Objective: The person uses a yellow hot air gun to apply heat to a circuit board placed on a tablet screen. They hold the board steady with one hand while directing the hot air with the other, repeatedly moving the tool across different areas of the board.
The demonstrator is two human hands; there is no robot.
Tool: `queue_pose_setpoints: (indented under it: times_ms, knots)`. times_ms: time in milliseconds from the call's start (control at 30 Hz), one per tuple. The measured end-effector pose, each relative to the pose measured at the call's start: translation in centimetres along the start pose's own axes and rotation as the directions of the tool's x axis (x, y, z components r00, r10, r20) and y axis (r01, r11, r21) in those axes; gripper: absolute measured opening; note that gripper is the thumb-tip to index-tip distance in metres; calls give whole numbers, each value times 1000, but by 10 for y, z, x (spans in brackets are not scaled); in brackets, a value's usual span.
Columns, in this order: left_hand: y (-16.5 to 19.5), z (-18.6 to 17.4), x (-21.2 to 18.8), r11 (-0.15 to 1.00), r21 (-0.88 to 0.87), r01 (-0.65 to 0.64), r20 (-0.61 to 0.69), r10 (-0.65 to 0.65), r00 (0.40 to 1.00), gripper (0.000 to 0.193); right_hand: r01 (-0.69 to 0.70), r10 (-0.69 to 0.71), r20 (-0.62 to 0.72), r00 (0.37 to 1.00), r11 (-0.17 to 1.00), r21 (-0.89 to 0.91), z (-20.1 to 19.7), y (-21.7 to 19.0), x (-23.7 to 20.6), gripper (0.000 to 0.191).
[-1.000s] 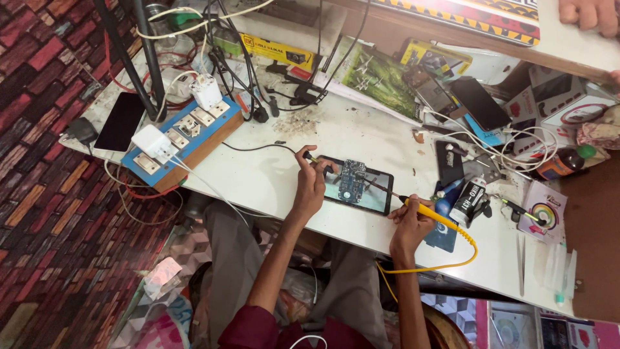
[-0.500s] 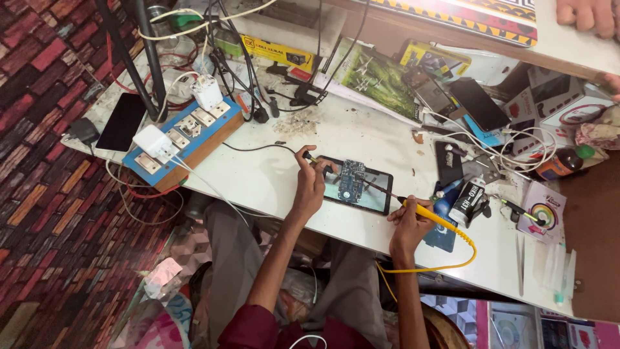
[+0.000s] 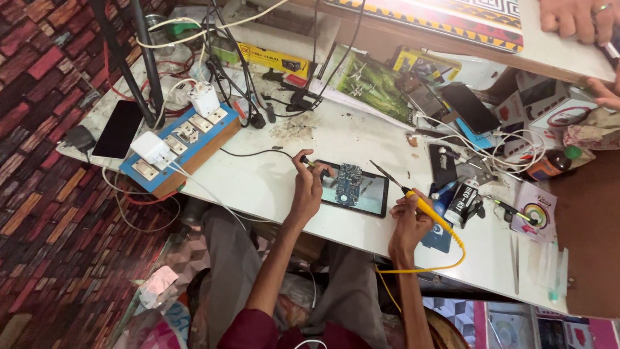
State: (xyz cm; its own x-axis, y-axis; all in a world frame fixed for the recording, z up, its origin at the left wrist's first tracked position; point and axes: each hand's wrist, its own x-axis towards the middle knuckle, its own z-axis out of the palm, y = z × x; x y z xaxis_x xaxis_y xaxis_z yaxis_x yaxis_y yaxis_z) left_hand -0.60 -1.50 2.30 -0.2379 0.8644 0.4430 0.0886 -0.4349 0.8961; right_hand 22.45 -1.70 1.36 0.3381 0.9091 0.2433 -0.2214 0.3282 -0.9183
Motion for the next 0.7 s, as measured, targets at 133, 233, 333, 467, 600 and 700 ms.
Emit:
queue_pose_setpoints:
  times_ms: [133, 233, 333, 467, 600, 700]
  knots:
    - [0, 1, 0, 1000, -5, 15, 11, -15, 1000, 35, 66, -64, 38, 997, 997, -30, 7, -8, 14, 26]
    - [0, 0, -2, 1000, 9, 5, 8, -5, 1000, 33, 154, -151, 49, 987, 986, -62, 15, -11, 24, 27]
    - [0, 1, -1, 999, 5, 36, 3, -36, 999, 33, 209, -206, 38, 978, 959, -191, 21, -12, 21, 29]
    - [0, 3, -1, 1000, 13, 18, -6, -18, 1000, 33, 183, -184, 16, 983, 957, -224, 24, -8, -5, 27]
    - [-2, 2, -1, 1000, -10, 21, 4, -21, 1000, 33, 290, -288, 39, 957, 940, -179, 21, 0, -18, 28]
    - [-4, 1, -2, 1000, 1, 5, -7, -5, 1000, 32, 372, -357, 107, 928, 901, -224, 22, 6, -25, 27]
